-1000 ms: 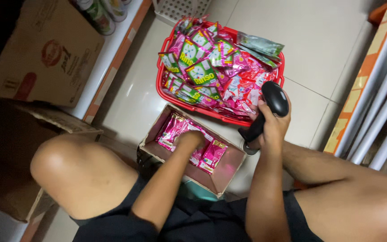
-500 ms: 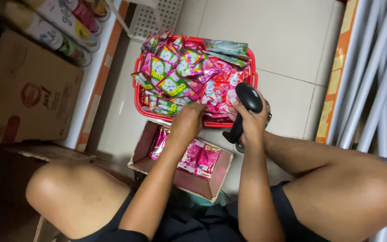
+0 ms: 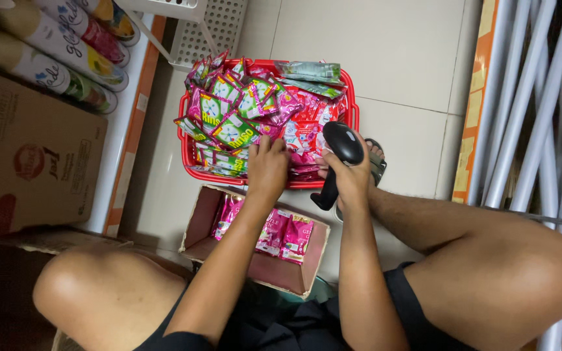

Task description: The person scans detergent packets with a handheld barcode scanner and transfers them from a red basket into a cardboard box.

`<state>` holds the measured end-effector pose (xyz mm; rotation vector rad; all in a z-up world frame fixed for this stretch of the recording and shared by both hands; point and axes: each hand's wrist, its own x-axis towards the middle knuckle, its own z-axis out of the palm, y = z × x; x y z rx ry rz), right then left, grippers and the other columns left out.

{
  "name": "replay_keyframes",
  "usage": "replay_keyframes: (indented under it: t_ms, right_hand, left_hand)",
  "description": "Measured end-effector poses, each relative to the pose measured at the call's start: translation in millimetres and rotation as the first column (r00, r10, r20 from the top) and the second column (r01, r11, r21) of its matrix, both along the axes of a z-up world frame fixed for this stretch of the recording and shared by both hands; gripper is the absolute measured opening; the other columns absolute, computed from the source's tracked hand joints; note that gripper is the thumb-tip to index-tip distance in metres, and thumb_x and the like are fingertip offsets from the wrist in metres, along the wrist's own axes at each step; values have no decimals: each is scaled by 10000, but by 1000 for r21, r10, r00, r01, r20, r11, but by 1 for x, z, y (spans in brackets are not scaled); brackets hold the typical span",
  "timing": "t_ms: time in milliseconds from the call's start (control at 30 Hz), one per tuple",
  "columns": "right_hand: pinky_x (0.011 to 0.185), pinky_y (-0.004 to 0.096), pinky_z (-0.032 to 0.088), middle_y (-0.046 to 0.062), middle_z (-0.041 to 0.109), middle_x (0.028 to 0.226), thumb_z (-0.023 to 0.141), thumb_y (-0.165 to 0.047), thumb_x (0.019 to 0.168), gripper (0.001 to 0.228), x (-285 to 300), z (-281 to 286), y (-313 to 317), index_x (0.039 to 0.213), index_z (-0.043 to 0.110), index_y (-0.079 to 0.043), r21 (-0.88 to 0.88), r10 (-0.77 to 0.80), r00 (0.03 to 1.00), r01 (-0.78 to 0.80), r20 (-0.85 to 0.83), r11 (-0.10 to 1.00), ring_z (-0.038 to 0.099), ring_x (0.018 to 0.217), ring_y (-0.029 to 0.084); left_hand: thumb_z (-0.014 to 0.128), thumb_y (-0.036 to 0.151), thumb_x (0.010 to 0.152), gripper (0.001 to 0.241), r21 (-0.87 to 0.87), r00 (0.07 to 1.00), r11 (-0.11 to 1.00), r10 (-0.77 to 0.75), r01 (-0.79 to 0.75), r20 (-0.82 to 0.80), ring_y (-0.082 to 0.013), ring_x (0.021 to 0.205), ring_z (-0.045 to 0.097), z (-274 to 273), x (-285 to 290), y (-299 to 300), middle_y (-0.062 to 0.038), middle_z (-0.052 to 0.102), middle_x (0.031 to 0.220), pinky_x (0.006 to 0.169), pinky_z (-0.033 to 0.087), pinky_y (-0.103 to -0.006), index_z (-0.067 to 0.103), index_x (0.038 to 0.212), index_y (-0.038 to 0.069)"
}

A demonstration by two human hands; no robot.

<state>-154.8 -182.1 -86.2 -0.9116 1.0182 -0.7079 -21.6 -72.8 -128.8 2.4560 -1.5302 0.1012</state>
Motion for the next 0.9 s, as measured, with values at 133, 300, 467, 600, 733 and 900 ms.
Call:
replay_keyframes:
  t_ms: [133, 300, 467, 600, 733, 900]
  right_hand:
    - [530, 352, 666, 238, 726, 1101, 758, 52, 829, 765, 0, 1, 0, 1484, 430, -167, -84, -57, 998, 60, 38, 995, 761, 692, 267]
    - [505, 346, 663, 228, 725, 1059, 769, 53, 831, 732, -2, 13, -3, 1465, 446, -118, -113, -124, 984, 139, 129, 984, 755, 669, 267]
    - [493, 407, 671, 264, 723, 1096, 796, 61, 826, 733, -2, 16, 0, 1450, 474, -149, -81, -151, 970, 168, 188, 982, 765, 671, 330]
    - [489, 456, 654, 196, 719, 911, 797, 52, 819, 441, 3, 30, 12, 1193, 605, -81, 12, -132, 950, 134, 284, 991, 749, 648, 363]
    - [560, 409, 662, 195, 702, 1230, 706, -54, 897, 325, 0, 32, 22, 1210, 617, -50, 62, 128, 911, -165, 391, 984, 768, 775, 325]
    - [634, 541, 653, 215, 719, 1015, 763, 7, 844, 329, 5, 23, 33, 1150, 644, -16, 104, 161, 917, -212, 364, 972, 753, 777, 413]
  left_hand:
    - [681, 210, 870, 68, -144, 992, 989, -36, 18, -124, -256, 1075, 511, 15, -1, 2, 9, 675, 977, 812, 410, -403, 732, 854, 168]
    - [670, 256, 948, 107, -285, 935, 951, 11, -119, -353, -287, 1056, 645, 62, 11, 8, -38, 718, 917, 970, 440, -431, 685, 985, 157]
    - [651, 208, 976, 112, -355, 695, 870, -20, -341, -718, -406, 839, 706, 114, 16, 24, -139, 701, 802, 769, 519, -477, 658, 1070, 147]
    - [626, 125, 996, 79, -379, 422, 780, -164, -498, -891, -125, 578, 576, 94, 34, 35, -24, 652, 701, 586, 509, -252, 656, 1069, 128]
    - [609, 101, 1006, 98, -335, 210, 788, -262, -516, -942, -49, 563, 537, 86, 48, 49, 13, 611, 655, 548, 446, -174, 651, 1087, 64]
    - [633, 125, 1006, 213, -287, 19, 742, -348, -606, -937, -138, 699, 699, 66, 52, 52, -76, 732, 838, 675, 581, -269, 626, 1189, 16]
